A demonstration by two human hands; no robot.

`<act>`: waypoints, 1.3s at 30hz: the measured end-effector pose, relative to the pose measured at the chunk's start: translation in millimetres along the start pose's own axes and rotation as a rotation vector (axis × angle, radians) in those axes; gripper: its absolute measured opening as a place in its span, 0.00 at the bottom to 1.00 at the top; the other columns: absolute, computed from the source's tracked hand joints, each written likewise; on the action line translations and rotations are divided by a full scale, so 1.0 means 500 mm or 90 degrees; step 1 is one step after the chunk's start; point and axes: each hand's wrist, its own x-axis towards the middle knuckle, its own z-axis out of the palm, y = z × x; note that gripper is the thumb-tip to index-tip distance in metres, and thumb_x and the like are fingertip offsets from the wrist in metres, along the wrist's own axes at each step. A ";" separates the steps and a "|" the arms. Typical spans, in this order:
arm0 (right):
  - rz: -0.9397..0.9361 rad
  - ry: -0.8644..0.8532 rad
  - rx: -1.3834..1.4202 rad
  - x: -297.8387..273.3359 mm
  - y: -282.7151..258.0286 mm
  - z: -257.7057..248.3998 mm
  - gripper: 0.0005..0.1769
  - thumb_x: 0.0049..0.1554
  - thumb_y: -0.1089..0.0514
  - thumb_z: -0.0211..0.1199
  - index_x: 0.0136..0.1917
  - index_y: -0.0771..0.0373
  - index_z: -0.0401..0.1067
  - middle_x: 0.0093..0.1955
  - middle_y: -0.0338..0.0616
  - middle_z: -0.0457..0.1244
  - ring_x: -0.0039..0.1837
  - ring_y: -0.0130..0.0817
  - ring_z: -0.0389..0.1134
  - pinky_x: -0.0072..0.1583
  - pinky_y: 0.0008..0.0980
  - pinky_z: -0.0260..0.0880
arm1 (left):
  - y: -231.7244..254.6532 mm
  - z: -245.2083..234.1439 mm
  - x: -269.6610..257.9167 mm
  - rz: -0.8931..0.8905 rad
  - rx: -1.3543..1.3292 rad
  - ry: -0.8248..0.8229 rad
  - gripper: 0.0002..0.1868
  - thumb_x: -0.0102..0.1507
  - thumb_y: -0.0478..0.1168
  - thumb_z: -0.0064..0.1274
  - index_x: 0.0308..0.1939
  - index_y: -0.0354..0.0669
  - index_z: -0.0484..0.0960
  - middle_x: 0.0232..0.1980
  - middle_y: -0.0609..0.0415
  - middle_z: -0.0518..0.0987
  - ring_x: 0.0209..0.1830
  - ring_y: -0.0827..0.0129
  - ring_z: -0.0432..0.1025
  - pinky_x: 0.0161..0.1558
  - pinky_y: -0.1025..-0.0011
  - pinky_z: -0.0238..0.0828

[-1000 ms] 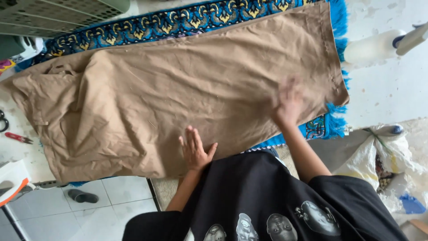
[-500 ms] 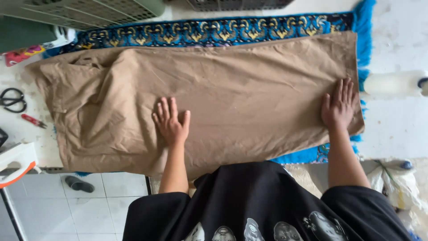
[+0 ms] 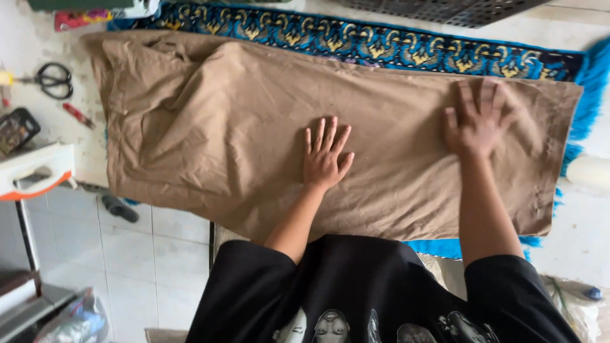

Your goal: The person spreads a brown garment on a patterned mat, smooths it with both hands, and then sprays it with water from a spray bottle. The garment remains on the mat throughout the clip.

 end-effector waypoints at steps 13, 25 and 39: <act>0.265 -0.005 0.014 -0.022 0.062 -0.071 0.42 0.71 0.35 0.33 0.90 0.51 0.32 0.87 0.40 0.21 0.88 0.38 0.20 0.76 0.77 0.16 | -0.013 0.018 -0.005 -0.014 -0.025 0.009 0.37 0.67 0.63 0.42 0.80 0.68 0.57 0.85 0.54 0.47 0.86 0.52 0.40 0.80 0.40 0.32; -0.115 0.226 0.000 -0.375 -0.168 0.161 0.50 0.62 0.53 0.65 0.87 0.58 0.39 0.83 0.78 0.33 0.84 0.72 0.32 0.72 0.80 0.29 | -0.216 -0.117 -0.434 -0.103 -0.122 0.263 0.30 0.68 0.46 0.48 0.73 0.43 0.69 0.78 0.42 0.63 0.76 0.47 0.59 0.72 0.43 0.51; 0.033 0.158 -0.080 -0.381 -0.531 0.249 0.48 0.59 0.41 0.56 0.84 0.67 0.52 0.85 0.69 0.40 0.85 0.64 0.35 0.77 0.69 0.44 | -0.845 -0.347 0.021 -0.046 0.009 0.429 0.27 0.58 0.41 0.68 0.60 0.43 0.79 0.66 0.45 0.74 0.67 0.48 0.68 0.69 0.48 0.59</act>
